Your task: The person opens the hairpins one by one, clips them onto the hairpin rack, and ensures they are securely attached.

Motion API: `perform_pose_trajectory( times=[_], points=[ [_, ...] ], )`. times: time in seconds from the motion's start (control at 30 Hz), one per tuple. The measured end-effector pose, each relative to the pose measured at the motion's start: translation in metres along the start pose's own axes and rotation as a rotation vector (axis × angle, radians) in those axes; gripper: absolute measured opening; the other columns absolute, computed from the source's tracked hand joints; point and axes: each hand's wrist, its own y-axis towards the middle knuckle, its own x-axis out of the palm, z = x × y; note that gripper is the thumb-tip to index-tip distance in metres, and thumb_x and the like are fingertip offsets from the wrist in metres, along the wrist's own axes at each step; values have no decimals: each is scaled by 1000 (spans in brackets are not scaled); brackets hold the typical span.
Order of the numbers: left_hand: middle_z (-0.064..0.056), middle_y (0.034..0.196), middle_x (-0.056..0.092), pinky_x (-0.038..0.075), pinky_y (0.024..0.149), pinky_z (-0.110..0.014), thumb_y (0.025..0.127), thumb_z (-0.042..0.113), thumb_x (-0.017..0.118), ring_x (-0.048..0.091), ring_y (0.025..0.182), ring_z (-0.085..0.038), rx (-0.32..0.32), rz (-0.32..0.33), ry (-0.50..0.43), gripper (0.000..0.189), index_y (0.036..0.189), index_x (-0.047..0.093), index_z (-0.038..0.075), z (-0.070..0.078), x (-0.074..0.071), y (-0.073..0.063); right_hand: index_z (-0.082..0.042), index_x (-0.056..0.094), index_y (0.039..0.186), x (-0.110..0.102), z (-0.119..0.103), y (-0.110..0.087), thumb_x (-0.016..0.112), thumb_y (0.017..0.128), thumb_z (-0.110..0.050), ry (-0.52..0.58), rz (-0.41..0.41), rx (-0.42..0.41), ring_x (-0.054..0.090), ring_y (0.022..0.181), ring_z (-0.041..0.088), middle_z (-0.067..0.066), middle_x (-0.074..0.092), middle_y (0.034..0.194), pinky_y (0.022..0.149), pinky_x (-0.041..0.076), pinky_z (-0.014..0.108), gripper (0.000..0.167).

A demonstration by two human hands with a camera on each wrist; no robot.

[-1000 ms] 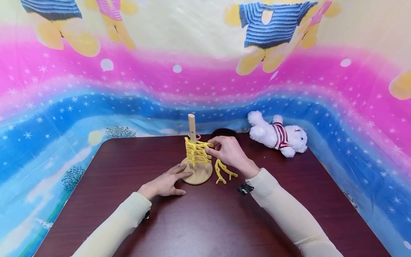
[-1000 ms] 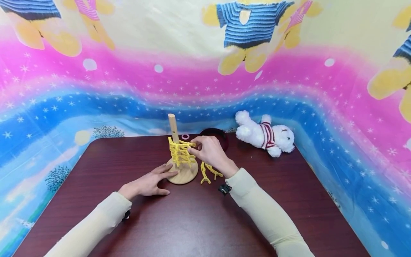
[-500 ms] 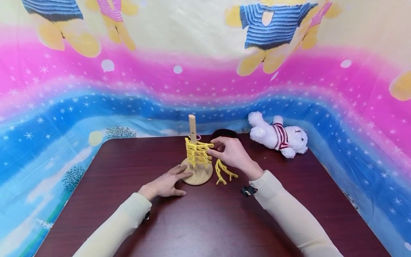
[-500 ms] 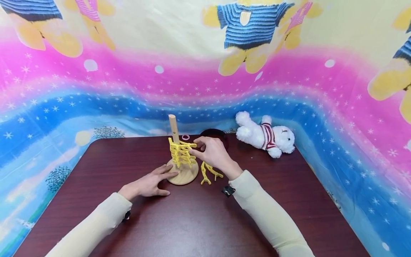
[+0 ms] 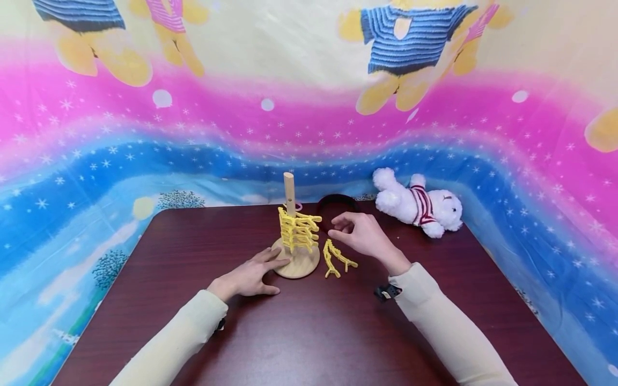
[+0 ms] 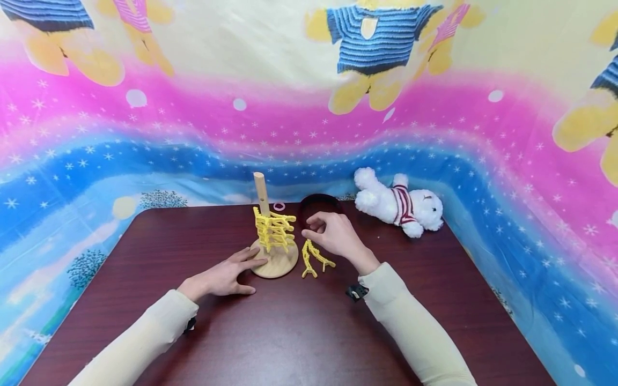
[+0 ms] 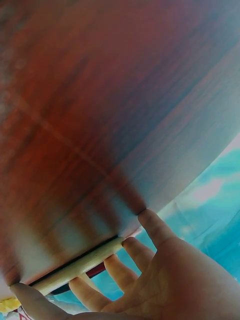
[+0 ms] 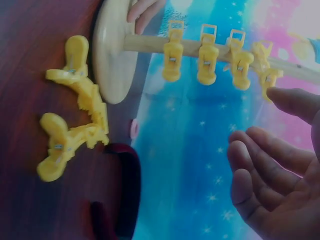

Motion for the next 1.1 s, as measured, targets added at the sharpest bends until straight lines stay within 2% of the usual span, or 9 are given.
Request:
perform_pose_trajectory(
  times=[0.3,0.43,0.67,1.1],
  points=[
    [-17,165,23,31,116,-61,86,40,77,21,152,-44,-3,-2,-4,77,153,43,23,0,0,1,-16,76,106,2,23,-12,77,86,-36,31,-69,64,70,81,17,-1,76,92,73,55,32,28],
    [-17,165,23,32,115,-62,86,39,77,21,152,-45,-1,-2,-2,77,153,42,22,1,0,0,-17,76,105,5,32,-16,76,87,-36,26,-85,80,69,81,15,-1,76,92,73,55,31,26],
    [-17,165,23,33,115,-61,86,40,77,21,152,-44,-1,5,2,78,153,43,23,-1,2,0,-11,76,105,11,45,-23,76,87,-33,46,-122,91,69,82,18,1,76,92,68,54,30,29],
    [-17,165,25,32,117,-59,85,40,78,22,151,-45,13,18,8,77,152,44,23,-2,4,1,-10,78,100,28,68,-34,78,85,-32,31,-177,146,63,71,7,-3,76,87,63,51,28,27]
  ],
)
